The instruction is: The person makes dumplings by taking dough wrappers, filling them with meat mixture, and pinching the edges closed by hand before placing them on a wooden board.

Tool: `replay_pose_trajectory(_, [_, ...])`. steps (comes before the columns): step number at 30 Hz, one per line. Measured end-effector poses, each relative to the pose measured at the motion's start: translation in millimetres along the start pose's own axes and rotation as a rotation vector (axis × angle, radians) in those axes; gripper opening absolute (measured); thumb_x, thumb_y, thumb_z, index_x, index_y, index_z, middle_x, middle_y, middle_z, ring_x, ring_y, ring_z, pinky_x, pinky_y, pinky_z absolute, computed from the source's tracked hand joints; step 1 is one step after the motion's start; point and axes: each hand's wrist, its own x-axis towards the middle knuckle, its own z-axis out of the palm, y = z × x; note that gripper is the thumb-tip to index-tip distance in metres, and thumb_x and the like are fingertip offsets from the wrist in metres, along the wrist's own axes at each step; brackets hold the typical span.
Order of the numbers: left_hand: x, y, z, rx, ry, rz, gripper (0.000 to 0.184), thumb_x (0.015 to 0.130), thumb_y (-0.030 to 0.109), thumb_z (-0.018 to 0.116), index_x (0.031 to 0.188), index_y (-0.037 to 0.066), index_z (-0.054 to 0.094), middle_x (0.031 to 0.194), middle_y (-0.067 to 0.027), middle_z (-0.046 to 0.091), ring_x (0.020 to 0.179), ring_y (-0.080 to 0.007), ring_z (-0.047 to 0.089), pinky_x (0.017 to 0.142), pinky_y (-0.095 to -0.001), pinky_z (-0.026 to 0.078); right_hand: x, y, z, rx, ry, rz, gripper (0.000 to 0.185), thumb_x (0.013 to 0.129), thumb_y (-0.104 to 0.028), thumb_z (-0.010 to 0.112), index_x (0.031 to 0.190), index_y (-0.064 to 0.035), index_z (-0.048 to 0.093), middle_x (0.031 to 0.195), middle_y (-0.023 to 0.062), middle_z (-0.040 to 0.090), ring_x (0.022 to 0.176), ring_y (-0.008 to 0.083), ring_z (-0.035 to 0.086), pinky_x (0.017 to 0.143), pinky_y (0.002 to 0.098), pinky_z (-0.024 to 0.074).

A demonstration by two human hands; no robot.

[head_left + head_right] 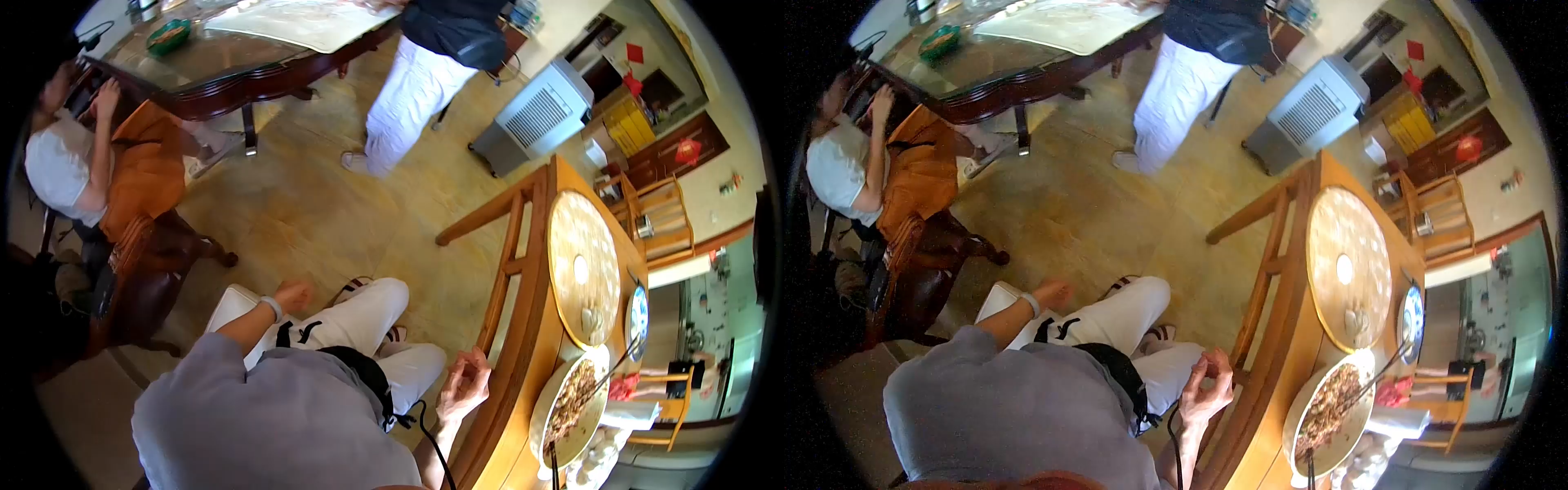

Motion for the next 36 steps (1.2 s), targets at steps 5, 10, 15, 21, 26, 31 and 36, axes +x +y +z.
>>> replay_pose_trajectory(5, [38,-62,-58,-0.252,-0.028,-0.219,0.030,0.083,0.033,0.056,0.096,0.005,0.056,0.088,-0.0053,0.061,0.079,-0.0193,0.062,0.065,-0.0308,0.052,11,-1,25,0.061,-0.142,0.055,0.028,0.085,-0.004,0.054,0.112,-0.0008,0.049,0.079,0.0094,0.062,0.056,0.0134,0.059,0.053,0.0250,0.0491])
replay_pose_trajectory(10, [10,-50,-55,-0.354,0.172,-0.204,0.036,0.083,0.035,0.056,0.099,0.002,0.053,0.091,-0.0111,0.060,0.086,-0.0246,0.062,0.068,-0.0329,0.052,23,0,41,0.119,-0.166,0.126,0.031,0.084,-0.004,0.056,0.114,-0.0004,0.048,0.081,0.0116,0.063,0.058,0.0163,0.061,0.053,0.0266,0.0496])
replay_pose_trajectory(15, [16,-60,-62,-0.428,0.151,-0.158,0.032,0.082,0.032,0.056,0.098,0.004,0.051,0.088,-0.0123,0.060,0.085,-0.0281,0.063,0.063,-0.0332,0.052,34,15,54,0.161,-0.222,0.162,0.035,0.087,-0.014,0.055,0.119,-0.0021,0.045,0.080,0.0106,0.063,0.057,0.0125,0.058,0.054,0.0239,0.0471])
replay_pose_trajectory(21, [12,-54,-57,-0.233,0.161,-0.116,0.025,0.083,0.023,0.054,0.102,0.008,0.048,0.088,-0.0136,0.060,0.069,-0.0280,0.066,0.049,-0.0314,0.051,32,44,58,0.177,-0.275,0.235,0.036,0.086,-0.011,0.056,0.120,-0.0027,0.043,0.080,0.0094,0.062,0.057,0.0111,0.057,0.054,0.0224,0.0461])
replay_pose_trajectory(26, [16,-57,-57,-0.197,0.189,-0.150,0.021,0.082,0.021,0.052,0.097,0.007,0.052,0.083,-0.0142,0.061,0.065,-0.0255,0.066,0.047,-0.0302,0.050,1,105,54,0.915,-0.352,0.834,0.042,0.087,-0.021,0.056,0.123,-0.0080,0.041,0.095,0.0089,0.061,0.073,0.0143,0.059,0.053,0.0203,0.0462])
replay_pose_trajectory(31, [18,-56,-54,-0.274,0.201,-0.154,0.028,0.083,0.027,0.053,0.082,0.000,0.055,0.077,-0.0178,0.062,0.062,-0.0252,0.064,0.046,-0.0303,0.049,-74,146,48,1.568,-0.402,1.218,0.048,0.090,-0.033,0.046,0.130,-0.0083,0.036,0.111,0.0156,0.056,0.084,0.0221,0.058,0.058,0.0270,0.0502])
replay_pose_trajectory(36, [20,-56,-59,-0.279,0.185,-0.182,0.025,0.082,0.024,0.053,0.098,0.006,0.050,0.080,-0.0134,0.060,0.064,-0.0258,0.065,0.047,-0.0296,0.050,-130,162,48,1.450,-0.438,1.324,0.051,0.091,-0.044,0.039,0.135,-0.0183,0.033,0.121,0.0124,0.053,0.094,0.0204,0.056,0.049,0.0267,0.0465])
